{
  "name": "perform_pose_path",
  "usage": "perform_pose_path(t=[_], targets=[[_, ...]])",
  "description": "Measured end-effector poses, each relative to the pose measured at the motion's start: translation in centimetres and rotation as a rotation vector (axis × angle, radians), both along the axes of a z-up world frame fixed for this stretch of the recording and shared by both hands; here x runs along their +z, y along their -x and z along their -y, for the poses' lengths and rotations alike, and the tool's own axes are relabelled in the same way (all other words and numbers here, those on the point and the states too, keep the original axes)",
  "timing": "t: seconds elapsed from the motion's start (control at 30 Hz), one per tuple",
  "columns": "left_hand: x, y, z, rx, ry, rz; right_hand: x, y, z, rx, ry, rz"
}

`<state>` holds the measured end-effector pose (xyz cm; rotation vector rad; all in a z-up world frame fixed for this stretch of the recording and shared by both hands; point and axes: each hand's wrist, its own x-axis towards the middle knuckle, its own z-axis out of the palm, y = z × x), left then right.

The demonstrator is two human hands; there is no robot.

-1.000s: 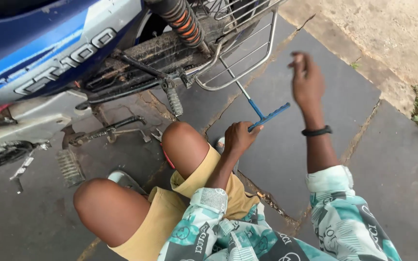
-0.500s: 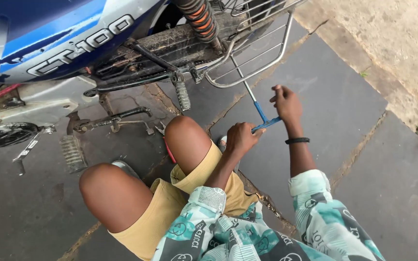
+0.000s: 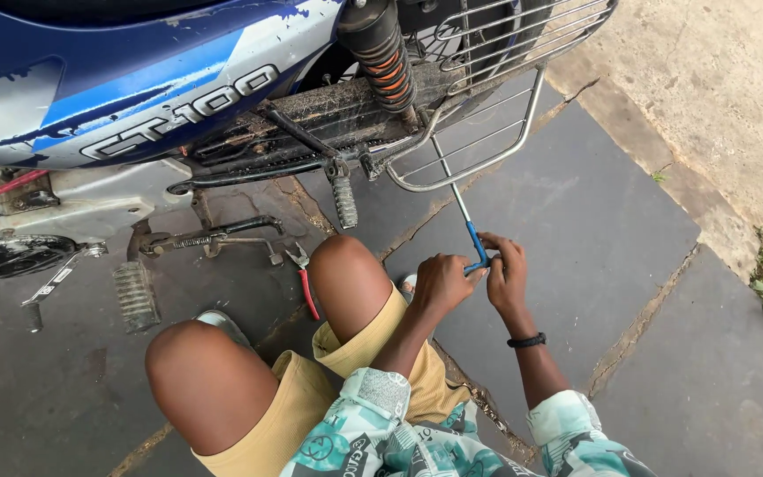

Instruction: The person sits on the ground beside a blue motorcycle and uses a T-handle socket wrench to tighten or loosen a bolt on the engine area, repositioning the wrench repeatedly. They set the wrench down, handle small parts by hand, and reach toward the engine and frame near the end.

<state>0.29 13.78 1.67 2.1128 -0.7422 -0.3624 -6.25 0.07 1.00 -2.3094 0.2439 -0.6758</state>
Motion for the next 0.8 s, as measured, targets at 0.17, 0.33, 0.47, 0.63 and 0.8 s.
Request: perform_pose_path(t=[0.17, 0.33, 0.47, 0.63, 0.8], targets=[[-0.6, -0.2, -0.9, -0.008, -0.013, 0.026, 0.9, 1.0, -1.4, 0.096, 0.053, -0.051], [0.4, -0.2, -0.6, -0.013, 0.021, 0.143, 2.3, 0.5, -2.2, 0.073, 0.180, -0.106], [1.5, -0.4, -0.8, 0.039, -0.017, 0.174, 1.2, -0.4, -2.9, 0.061, 0.057, -0.173], [2.5, -0.5, -1.3, 0.055, -0.036, 0.042, 0.1, -2.1, -4.2, 0.000, -0.006, -0.147], [2.4, -0.7, -1.3, 0.029, 0.062, -0.052, -1.2, -2.8, -4.4, -0.113, -0.085, -0.113]])
